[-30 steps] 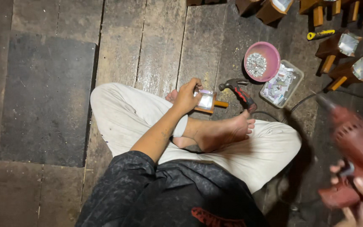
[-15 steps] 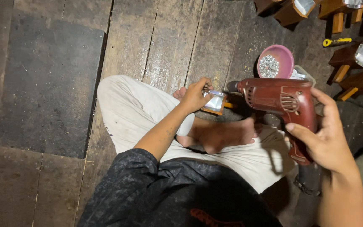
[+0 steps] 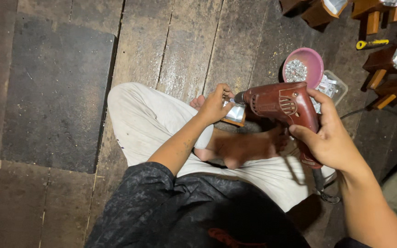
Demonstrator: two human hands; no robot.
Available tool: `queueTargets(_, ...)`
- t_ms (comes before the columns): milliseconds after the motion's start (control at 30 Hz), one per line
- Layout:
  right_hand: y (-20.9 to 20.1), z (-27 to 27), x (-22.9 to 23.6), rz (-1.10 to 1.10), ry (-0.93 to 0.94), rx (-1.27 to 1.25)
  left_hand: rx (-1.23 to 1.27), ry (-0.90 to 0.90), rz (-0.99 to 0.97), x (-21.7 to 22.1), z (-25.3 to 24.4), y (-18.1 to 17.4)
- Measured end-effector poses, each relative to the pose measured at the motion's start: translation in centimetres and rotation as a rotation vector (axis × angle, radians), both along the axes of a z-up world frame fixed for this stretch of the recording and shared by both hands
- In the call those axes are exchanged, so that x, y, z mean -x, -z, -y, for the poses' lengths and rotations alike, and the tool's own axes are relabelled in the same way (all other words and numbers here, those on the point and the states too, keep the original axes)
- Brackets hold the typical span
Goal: The person sits on the floor and assembles small wooden furniture pieces by attaching metal plates. They use a power drill to drive screws and a hammer to secure components, handling multiple units sequentially.
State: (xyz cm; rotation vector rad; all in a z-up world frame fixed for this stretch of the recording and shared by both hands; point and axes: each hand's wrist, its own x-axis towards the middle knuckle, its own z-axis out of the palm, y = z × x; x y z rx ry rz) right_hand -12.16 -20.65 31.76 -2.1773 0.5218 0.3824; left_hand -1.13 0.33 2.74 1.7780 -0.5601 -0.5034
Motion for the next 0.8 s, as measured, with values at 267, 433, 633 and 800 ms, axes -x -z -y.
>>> queueTargets(267,0.4,-0.1,-0.2,0.003,-0.052,-0.002,0.016,-0.015,-0.007,0.1,-0.1,0.4)
queueTargets(433,0.3,0.0,0.1,0.032,-0.110,0.005,0.008,-0.013,0.006,0.2,-0.1,0.1)
queueTargets(633,0.4,0.1,0.5,0.032,-0.105,0.010,0.020,-0.016,-0.034,0.1,-0.1,-0.4)
queueTargets(800,-1.8,-1.8,-0.2,-0.093,0.052,-0.145,-0.029,-0.012,-0.035,0.0,-0.2,-0.9)
